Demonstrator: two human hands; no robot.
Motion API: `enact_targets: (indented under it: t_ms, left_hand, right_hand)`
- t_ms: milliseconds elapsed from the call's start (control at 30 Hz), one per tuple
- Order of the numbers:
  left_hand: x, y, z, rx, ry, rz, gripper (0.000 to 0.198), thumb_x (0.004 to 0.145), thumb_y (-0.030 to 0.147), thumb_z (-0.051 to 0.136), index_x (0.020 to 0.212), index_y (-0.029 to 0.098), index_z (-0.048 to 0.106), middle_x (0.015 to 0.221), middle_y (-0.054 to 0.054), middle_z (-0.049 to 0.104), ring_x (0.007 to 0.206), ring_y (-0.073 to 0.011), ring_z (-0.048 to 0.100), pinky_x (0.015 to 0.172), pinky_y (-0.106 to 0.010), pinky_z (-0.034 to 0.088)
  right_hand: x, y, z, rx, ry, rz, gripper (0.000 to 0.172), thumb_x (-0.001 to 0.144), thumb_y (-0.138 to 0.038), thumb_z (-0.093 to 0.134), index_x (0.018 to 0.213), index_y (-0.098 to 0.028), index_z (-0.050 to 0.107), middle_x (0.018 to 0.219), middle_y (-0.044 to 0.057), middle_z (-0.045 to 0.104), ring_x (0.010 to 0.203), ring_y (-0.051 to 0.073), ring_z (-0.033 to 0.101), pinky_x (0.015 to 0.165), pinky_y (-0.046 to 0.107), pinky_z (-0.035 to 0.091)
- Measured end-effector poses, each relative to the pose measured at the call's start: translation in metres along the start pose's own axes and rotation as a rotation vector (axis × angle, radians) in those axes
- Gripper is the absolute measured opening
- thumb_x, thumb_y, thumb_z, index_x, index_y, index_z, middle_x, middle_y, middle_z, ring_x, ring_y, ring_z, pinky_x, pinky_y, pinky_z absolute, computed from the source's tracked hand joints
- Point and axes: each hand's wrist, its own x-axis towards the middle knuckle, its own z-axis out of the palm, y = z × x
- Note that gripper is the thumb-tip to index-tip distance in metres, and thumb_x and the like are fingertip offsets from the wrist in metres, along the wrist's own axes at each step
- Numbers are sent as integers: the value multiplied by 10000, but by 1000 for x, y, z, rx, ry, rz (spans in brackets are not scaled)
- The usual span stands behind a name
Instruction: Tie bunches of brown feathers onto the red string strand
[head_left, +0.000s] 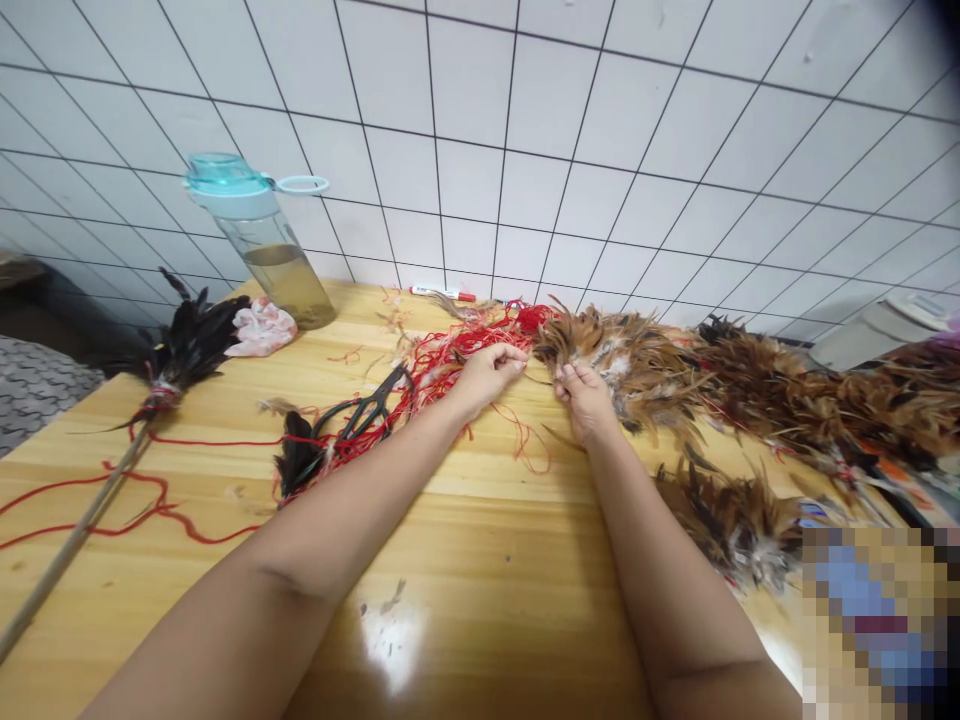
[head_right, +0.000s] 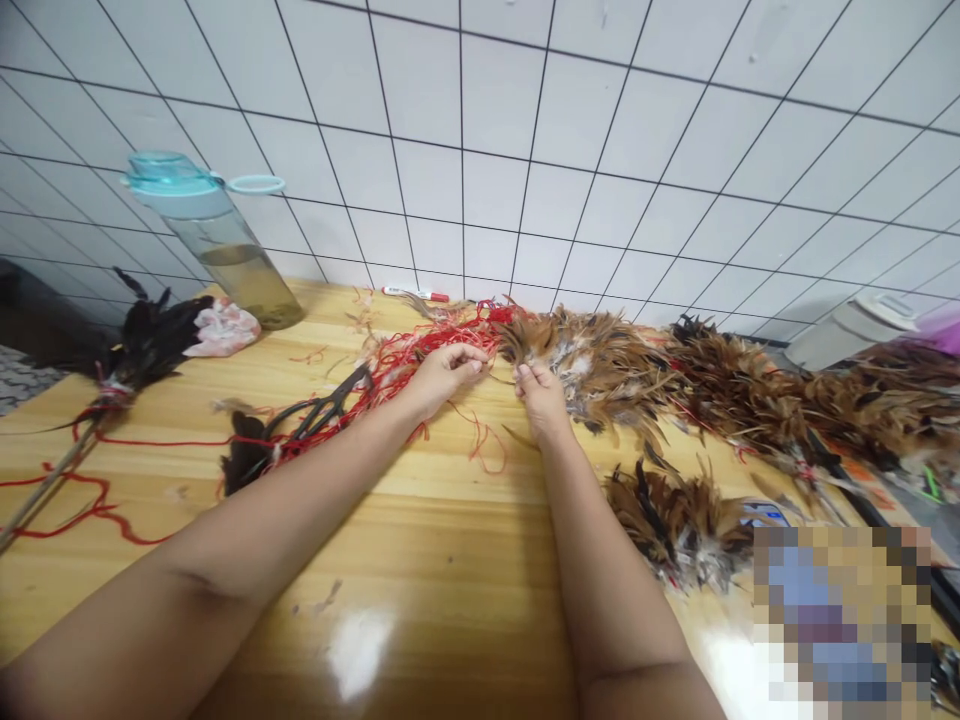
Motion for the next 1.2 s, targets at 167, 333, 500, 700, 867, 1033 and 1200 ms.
enact_targets:
  t_ms: [167, 333, 500, 700, 867, 1033, 1200]
  left_hand:
    - [2, -9, 0, 366, -50, 83, 194, 768, 253, 571, 898, 143, 663, 842, -36, 664, 734, -121, 550, 715, -238, 405]
    - [20, -1, 14, 620, -48, 47, 135, 731, 283, 612, 733, 162, 671, 682, -21, 640, 630, -131, 513, 656, -247, 384]
    - [35, 11, 42, 849, -71, -13, 247, 655, 383, 689, 577, 165, 602, 595, -63, 603, 640, -190, 544, 655, -291, 381]
    - [36, 6, 63, 842, 55, -40, 205, 606, 274, 723, 585, 159, 555, 768, -136, 645, 886, -269, 596, 754, -305, 412]
    - [32, 6, 47, 881, 3, -27, 201, 615, 133, 646, 474, 173, 508, 556, -62, 559, 734, -214, 575, 691, -284, 392]
    - [14, 10, 18, 774, -79, -51, 253, 674, 200, 602, 452, 164, 488, 438, 14, 423, 500, -115, 422, 563, -251, 301]
    - [-7, 10, 0, 250, -25, -92, 200, 694, 313, 615, 640, 148, 515, 562, 31, 498, 505, -67, 400, 521, -196, 286]
  right_hand:
    - [10, 8, -8, 75, 155, -7, 459, 616, -624, 637, 675, -205, 462, 556, -52, 453, 447, 59, 349, 415, 210, 233]
    - [15, 12, -9, 87, 189, -14, 458, 638, -637, 609, 695, -203, 474, 563, -54, 456, 426, 51, 344, 389, 206, 224]
    - [14, 9, -8, 138, 232, 15, 431, 627, -594, 641, 695, -194, 493, 561, -57, 458, 432, 47, 353, 392, 196, 233]
    - [10, 7, -6, 75, 234, 13, 399, 652, -571, 619, 684, -184, 527, 548, -44, 484, 453, 62, 374, 429, 214, 286]
    - [11, 11, -5, 16, 215, -16, 428, 665, -618, 564, 695, -195, 514, 562, -41, 482, 463, 78, 374, 439, 232, 280]
    - [10, 17, -4, -68, 246, -34, 432, 698, -632, 533, 683, -201, 503, 524, -50, 446, 476, 96, 377, 470, 242, 275]
    - [3, 16, -2, -138, 229, -25, 429, 692, -626, 551, 666, -199, 518, 491, -53, 425, 486, 104, 365, 502, 248, 283]
